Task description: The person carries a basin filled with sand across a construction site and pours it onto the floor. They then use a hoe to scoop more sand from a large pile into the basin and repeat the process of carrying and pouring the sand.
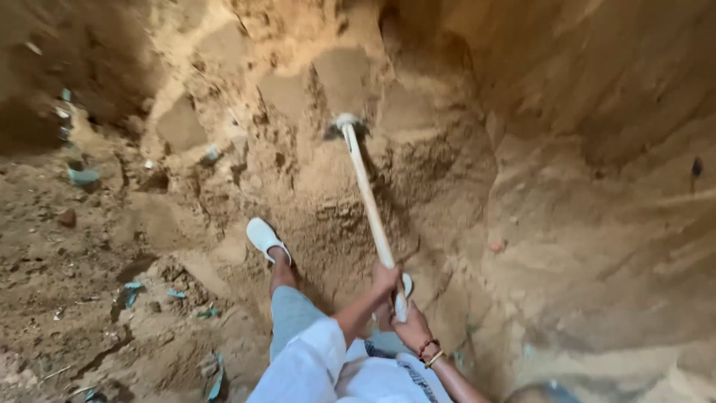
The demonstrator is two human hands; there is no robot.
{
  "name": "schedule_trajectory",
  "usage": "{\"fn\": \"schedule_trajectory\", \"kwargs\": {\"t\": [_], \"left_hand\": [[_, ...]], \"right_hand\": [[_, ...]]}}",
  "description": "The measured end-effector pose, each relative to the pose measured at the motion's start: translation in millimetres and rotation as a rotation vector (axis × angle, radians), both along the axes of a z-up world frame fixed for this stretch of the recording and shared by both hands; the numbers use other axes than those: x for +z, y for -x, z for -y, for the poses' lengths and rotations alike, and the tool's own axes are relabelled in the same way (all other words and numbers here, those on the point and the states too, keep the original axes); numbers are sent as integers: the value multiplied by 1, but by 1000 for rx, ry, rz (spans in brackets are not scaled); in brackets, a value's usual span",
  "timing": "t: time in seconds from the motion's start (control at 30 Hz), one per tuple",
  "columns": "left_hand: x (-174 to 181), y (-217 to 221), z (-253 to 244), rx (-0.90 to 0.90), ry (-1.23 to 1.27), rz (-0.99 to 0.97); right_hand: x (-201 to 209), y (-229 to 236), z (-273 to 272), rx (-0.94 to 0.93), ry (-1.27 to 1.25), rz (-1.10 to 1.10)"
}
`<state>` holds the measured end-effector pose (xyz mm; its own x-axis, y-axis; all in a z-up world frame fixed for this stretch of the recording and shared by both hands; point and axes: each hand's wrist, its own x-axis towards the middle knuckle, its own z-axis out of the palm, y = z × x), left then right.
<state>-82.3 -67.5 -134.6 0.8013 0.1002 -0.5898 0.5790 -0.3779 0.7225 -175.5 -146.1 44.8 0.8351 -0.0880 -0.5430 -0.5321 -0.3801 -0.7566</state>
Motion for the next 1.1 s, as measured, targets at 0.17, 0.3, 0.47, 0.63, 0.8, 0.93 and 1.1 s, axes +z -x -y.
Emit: {"fn": "schedule_trajectory", "kwargs": {"t": [0.17,0.3,0.47,0.63,0.8,0.93,1.1], "left_hand": [[-8,-84,-15,280,353,-272],[19,-137,-36,258,411,-339],[-58,-96,-8,352,171,-184],[-40,-43,3,518,307,-278],[14,-39,4,532,548,-481],[57,-108,16,365,498,-390],[61,-254,40,296,662,108]], "right_hand": [[-29,30,-9,-53,117,-119],[-25,50,-25,-85,143,-273],[-123,145,12,35,241,-128],[-219,233,52,442,699,149],[-197,233,66,-4,451,-235],[-112,128,80,26,428,-48],[0,-39,82,8,373,142]]}}
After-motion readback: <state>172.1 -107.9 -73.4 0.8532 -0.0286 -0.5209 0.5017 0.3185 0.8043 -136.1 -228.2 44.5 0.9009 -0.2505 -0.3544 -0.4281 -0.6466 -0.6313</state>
